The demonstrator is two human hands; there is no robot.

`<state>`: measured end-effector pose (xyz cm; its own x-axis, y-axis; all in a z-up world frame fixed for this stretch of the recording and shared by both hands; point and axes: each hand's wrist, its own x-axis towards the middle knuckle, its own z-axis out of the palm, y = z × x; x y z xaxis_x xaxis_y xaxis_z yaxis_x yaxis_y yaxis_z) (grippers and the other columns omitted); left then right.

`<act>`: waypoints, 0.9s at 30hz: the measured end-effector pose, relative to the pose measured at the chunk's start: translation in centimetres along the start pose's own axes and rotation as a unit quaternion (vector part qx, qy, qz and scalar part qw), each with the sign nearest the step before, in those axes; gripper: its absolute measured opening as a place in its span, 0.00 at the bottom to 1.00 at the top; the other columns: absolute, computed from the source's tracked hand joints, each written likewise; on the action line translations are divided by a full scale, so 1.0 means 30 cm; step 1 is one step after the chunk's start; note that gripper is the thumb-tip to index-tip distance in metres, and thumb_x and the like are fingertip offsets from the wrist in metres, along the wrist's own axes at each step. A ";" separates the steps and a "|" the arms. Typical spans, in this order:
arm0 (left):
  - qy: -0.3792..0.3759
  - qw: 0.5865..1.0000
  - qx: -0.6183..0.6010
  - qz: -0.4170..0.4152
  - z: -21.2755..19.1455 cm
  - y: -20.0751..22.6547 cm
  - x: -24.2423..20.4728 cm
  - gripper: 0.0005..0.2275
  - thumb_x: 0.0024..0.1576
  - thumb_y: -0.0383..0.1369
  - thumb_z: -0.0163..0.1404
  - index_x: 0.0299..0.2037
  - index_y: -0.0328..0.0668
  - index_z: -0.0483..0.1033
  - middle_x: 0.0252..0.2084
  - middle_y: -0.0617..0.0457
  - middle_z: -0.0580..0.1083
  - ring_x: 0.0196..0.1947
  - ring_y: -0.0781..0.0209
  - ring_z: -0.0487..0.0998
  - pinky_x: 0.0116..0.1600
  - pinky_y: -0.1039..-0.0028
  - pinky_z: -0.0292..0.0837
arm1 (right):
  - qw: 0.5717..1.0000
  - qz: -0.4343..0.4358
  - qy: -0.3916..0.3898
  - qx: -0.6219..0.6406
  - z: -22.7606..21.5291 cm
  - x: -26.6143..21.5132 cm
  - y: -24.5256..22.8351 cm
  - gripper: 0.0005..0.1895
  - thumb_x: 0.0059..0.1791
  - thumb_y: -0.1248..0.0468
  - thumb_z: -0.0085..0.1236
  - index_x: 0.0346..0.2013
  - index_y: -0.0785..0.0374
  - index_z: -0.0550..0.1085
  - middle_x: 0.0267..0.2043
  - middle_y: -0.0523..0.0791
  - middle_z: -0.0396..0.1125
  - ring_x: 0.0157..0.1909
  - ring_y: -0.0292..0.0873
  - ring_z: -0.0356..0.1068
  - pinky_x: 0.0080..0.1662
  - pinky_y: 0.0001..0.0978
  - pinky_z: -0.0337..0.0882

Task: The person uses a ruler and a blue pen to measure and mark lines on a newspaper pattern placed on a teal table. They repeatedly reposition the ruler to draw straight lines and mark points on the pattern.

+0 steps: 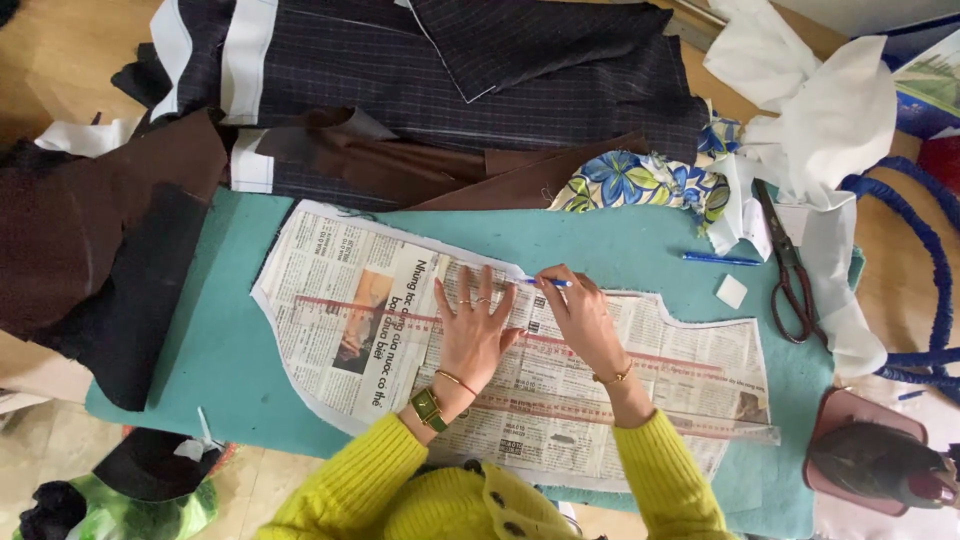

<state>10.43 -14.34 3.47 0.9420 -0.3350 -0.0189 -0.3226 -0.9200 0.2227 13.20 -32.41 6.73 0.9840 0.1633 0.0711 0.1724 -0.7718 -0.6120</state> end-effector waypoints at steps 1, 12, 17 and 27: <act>-0.001 1.000 0.000 0.001 -0.003 0.002 0.001 0.25 0.57 0.55 0.49 0.64 0.65 0.69 0.71 0.43 0.61 0.72 0.37 0.55 0.68 0.26 0.43 | 1.000 0.001 0.000 0.000 -0.002 -0.004 0.009 0.04 0.58 0.62 0.49 0.44 0.55 0.73 0.35 0.46 0.76 0.43 0.55 0.76 0.48 0.47 0.74; 0.004 0.998 -0.034 0.060 0.056 0.090 0.008 0.28 0.61 0.56 0.44 0.65 0.50 0.68 0.66 0.43 0.64 0.70 0.43 0.59 0.71 0.34 0.46 | 1.000 -0.002 0.002 -0.023 -0.061 -0.027 0.040 0.03 0.57 0.63 0.51 0.44 0.54 0.73 0.34 0.46 0.76 0.43 0.55 0.76 0.47 0.46 0.74; -0.014 0.995 -0.010 0.094 0.128 0.154 0.009 0.29 0.62 0.57 0.40 0.68 0.48 0.63 0.64 0.44 0.64 0.67 0.45 0.60 0.69 0.40 0.50 | 0.999 -0.010 0.004 -0.042 -0.068 -0.046 0.076 0.04 0.57 0.62 0.52 0.45 0.54 0.73 0.34 0.46 0.75 0.43 0.54 0.76 0.47 0.46 0.74; 0.058 0.991 0.007 0.121 0.151 0.199 0.034 0.31 0.59 0.57 0.43 0.66 0.43 0.66 0.60 0.41 0.64 0.62 0.43 0.62 0.64 0.44 0.59 | 0.999 -0.003 0.013 -0.049 -0.104 -0.068 0.112 0.04 0.56 0.63 0.53 0.45 0.54 0.74 0.35 0.44 0.76 0.43 0.53 0.76 0.47 0.45 0.74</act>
<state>9.05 -21.08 0.38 0.8406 -0.5216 0.1461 -0.5414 -0.8181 0.1940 11.92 -37.25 7.00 0.9834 0.1540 0.0962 0.1816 -0.8279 -0.5306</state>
